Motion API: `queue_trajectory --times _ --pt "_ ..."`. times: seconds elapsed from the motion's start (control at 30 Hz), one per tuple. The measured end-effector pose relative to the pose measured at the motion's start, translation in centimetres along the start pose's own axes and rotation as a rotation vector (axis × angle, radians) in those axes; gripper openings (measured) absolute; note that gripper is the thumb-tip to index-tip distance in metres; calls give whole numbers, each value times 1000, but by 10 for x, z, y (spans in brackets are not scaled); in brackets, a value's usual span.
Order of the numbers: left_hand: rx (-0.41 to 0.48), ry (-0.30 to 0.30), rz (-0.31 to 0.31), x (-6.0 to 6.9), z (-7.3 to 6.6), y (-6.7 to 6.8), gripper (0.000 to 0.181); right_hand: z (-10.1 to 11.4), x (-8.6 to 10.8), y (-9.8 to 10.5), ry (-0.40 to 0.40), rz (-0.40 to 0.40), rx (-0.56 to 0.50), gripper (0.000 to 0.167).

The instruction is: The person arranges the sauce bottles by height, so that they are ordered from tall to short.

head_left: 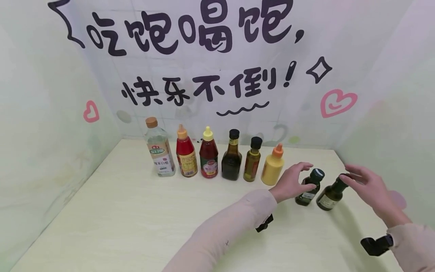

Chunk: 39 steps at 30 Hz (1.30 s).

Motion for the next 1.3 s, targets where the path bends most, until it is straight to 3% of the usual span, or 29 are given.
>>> queue_trajectory --times 0.2,0.47,0.73,0.87,1.13,1.3 --pt "-7 10 24 -3 2 -3 57 -6 4 -2 -22 -24 -19 35" --pt "22 39 78 -4 1 -10 62 -10 7 -3 -59 -65 76 36" --pt "57 19 67 -14 1 -9 59 -6 4 -3 -47 -47 189 44" --pt "62 20 73 -19 2 -9 56 -6 2 -4 -35 -37 186 42" --pt "-46 -4 50 -26 -3 -11 44 -9 2 -5 -46 -24 202 45" --pt "-51 7 53 -28 -2 -13 37 -10 3 -4 -50 -26 193 45"
Point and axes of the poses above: each hand's wrist, its own x-axis away from the middle knuckle, its own y-axis out of the back of the hand, z = x × y, the point moved 4 cm from there along -x, towards the middle knuckle, and after that the axes turned 6 degrees about z, right-handed, at the moved point
